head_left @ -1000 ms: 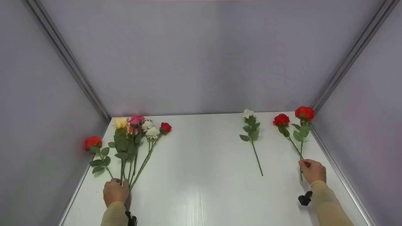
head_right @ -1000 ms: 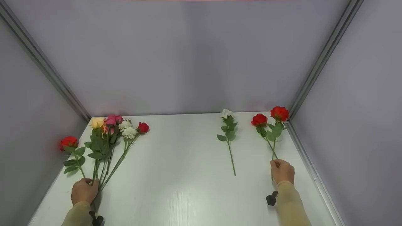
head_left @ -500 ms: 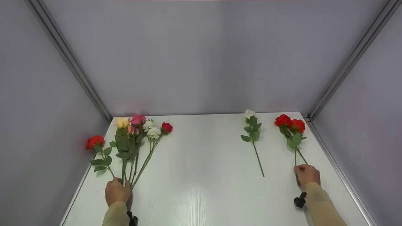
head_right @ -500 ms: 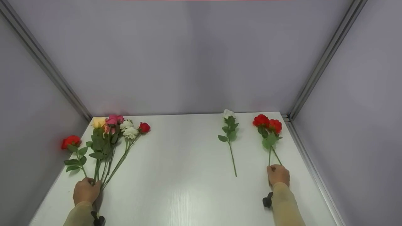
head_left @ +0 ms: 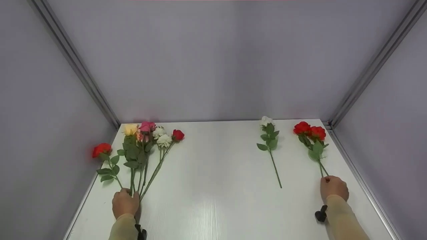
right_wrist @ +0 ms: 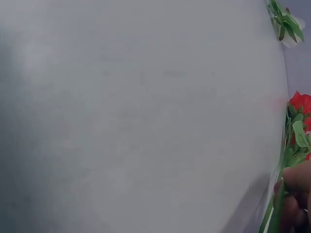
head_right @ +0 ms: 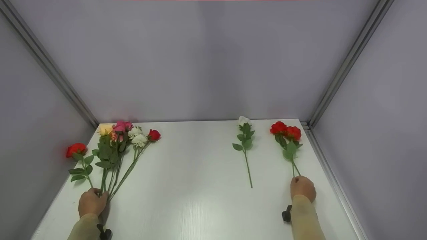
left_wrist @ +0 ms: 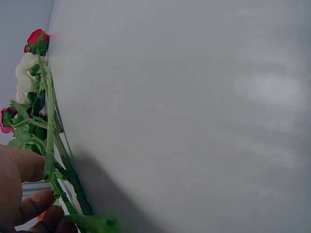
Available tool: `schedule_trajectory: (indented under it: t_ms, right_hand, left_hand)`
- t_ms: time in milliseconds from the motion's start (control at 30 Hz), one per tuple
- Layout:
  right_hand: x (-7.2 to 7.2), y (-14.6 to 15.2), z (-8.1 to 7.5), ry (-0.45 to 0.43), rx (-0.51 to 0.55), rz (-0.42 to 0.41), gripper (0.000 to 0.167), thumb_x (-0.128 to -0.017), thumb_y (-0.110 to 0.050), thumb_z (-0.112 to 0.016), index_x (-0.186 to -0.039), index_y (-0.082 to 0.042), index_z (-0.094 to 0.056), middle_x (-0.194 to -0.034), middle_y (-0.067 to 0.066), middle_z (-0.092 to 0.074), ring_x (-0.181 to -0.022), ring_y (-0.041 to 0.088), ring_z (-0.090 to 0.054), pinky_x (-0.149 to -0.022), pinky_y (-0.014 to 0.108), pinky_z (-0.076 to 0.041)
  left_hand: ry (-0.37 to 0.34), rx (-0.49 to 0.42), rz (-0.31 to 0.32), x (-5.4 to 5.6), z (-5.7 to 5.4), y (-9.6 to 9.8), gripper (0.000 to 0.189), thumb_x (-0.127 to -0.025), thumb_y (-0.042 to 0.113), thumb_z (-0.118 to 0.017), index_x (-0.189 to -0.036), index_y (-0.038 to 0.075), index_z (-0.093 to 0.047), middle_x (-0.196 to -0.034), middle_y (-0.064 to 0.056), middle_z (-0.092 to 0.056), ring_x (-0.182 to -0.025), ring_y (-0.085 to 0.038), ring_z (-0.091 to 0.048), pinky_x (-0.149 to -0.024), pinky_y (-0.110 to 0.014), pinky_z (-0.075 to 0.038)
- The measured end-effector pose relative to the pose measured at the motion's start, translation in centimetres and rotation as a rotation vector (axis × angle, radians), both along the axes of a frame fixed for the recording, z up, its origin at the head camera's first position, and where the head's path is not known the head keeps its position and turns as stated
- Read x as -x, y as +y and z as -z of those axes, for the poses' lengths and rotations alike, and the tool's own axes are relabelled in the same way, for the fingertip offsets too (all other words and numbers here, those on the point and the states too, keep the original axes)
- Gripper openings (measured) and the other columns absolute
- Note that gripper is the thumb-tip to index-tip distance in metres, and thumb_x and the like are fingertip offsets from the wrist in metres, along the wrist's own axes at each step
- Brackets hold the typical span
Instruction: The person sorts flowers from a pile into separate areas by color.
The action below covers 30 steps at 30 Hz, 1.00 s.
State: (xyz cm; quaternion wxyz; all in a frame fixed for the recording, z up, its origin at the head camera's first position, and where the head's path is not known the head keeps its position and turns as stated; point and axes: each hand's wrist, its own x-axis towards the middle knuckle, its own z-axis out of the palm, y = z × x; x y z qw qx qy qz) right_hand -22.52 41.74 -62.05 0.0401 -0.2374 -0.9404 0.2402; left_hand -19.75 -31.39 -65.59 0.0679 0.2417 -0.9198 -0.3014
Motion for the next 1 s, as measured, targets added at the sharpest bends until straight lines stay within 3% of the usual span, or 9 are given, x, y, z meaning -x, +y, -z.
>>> schedule_trajectory:
  t_ms: [133,433,767,867,1000]
  right_hand:
    - [-0.3,0.6,0.2,-0.005,-0.039,0.01,0.033,-0.097,-0.022,-0.048,-0.107,0.003,-0.067,-0.102,0.026,-0.066,-0.089,0.045,-0.062,-0.071,0.053,-0.048]
    - [-0.7,0.9,0.3,-0.001,-0.014,0.066,0.031,-0.097,-0.02,-0.048,-0.11,0.002,-0.065,-0.105,0.026,-0.065,-0.089,0.043,-0.062,-0.068,0.05,-0.048]
    - [-0.5,0.6,-0.1,0.082,-0.026,0.106,0.03,-0.098,-0.024,-0.047,-0.104,-0.002,-0.066,-0.099,0.022,-0.067,-0.084,0.042,-0.062,-0.063,0.05,-0.046]
    - [-0.3,-0.1,-0.4,0.11,-0.013,0.098,0.029,-0.098,-0.024,-0.049,-0.104,-0.003,-0.067,-0.098,0.02,-0.067,-0.085,0.041,-0.063,-0.065,0.05,-0.045]
    - [0.1,-1.3,-0.7,0.144,-0.003,0.074,0.028,-0.098,-0.024,-0.051,-0.103,-0.003,-0.068,-0.098,0.019,-0.068,-0.088,0.04,-0.063,-0.067,0.05,-0.045]
  left_hand:
    - [0.005,0.003,-0.003,0.1,-0.1,0.0,0.035,-0.088,0.018,-0.064,-0.107,-0.011,-0.058,-0.096,-0.028,-0.056,-0.092,-0.044,-0.055,-0.076,-0.054,-0.044]
    - [0.003,0.018,-0.001,0.0,0.0,-0.1,0.034,-0.088,0.017,-0.064,-0.107,-0.011,-0.058,-0.097,-0.029,-0.056,-0.093,-0.045,-0.055,-0.078,-0.055,-0.044]
    - [0.057,0.07,-0.013,0.3,0.0,0.1,0.033,-0.087,0.017,-0.065,-0.106,-0.01,-0.059,-0.099,-0.029,-0.055,-0.095,-0.046,-0.052,-0.077,-0.056,-0.042]
    - [0.094,0.092,0.034,0.8,-0.2,0.5,0.03,-0.087,0.016,-0.065,-0.103,-0.009,-0.061,-0.097,-0.027,-0.056,-0.093,-0.044,-0.053,-0.076,-0.055,-0.042]
    - [0.105,0.097,0.153,1.7,-0.4,1.3,0.024,-0.087,0.015,-0.065,-0.097,-0.006,-0.066,-0.09,-0.022,-0.06,-0.088,-0.041,-0.058,-0.075,-0.054,-0.045]
